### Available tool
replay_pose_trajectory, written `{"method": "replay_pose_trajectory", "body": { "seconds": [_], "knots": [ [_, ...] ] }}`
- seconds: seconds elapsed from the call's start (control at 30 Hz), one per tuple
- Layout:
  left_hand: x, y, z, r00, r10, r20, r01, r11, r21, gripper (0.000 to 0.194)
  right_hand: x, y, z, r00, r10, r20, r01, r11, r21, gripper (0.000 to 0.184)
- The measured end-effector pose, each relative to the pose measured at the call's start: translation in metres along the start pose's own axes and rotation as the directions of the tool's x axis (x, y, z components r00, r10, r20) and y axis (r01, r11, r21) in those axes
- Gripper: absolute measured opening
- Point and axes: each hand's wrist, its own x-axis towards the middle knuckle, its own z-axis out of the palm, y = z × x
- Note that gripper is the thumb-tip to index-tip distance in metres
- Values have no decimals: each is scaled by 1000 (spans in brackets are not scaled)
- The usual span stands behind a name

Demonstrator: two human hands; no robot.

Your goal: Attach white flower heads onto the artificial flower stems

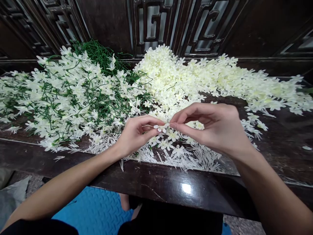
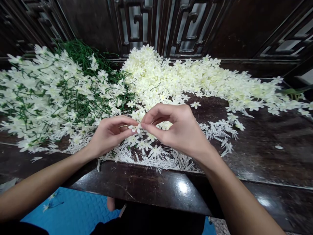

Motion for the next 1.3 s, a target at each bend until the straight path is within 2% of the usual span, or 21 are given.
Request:
{"method": "replay_pose_trajectory", "body": {
  "seconds": [0.07, 0.17, 0.3, 0.4, 0.57, 0.77, 1.0, 1.17, 1.3],
  "knots": [
    [0, 0, -1, 1000, 22, 5, -22, 999, 40, 16, 0, 0, 1, 1000, -9, 4, 9, 1000, -15, 12],
    [-1, 0, -1, 999, 37, 18, -38, 998, 56, 17, 0, 1, 3, 997, 15, 70, -9, 997, -80, 10],
    [-1, 0, 1, 1000, 22, -22, -23, 998, -66, 27, 0, 4, 5, 996, 23, 86, -15, 995, -94, 7],
    [-1, 0, 1, 998, 4, -59, -12, 992, -126, 21, 0, 5, 6, 996, 38, 86, -29, 994, -101, 9],
    [0, 2, -1, 1000, -26, -8, 24, 979, -202, 18, -1, 4, 6, 998, 26, 51, -21, 995, -98, 13],
    [1, 0, -4, 1000, 13, 0, -12, 987, -157, 16, -1, 5, 6, 1000, 6, 11, -5, 997, -74, 14],
    [3, 1, -6, 999, -34, 24, 38, 981, -192, 16, -4, 7, 8, 999, -36, -18, 34, 996, -77, 19],
    [2, 3, -7, 991, -137, -9, 134, 979, -152, 13, -7, 9, 10, 998, -49, -30, 45, 991, -124, 21],
    [2, 3, -6, 991, -129, -31, 124, 983, -137, 15, -6, 9, 10, 997, -53, -51, 45, 987, -155, 19]
  ]
}}
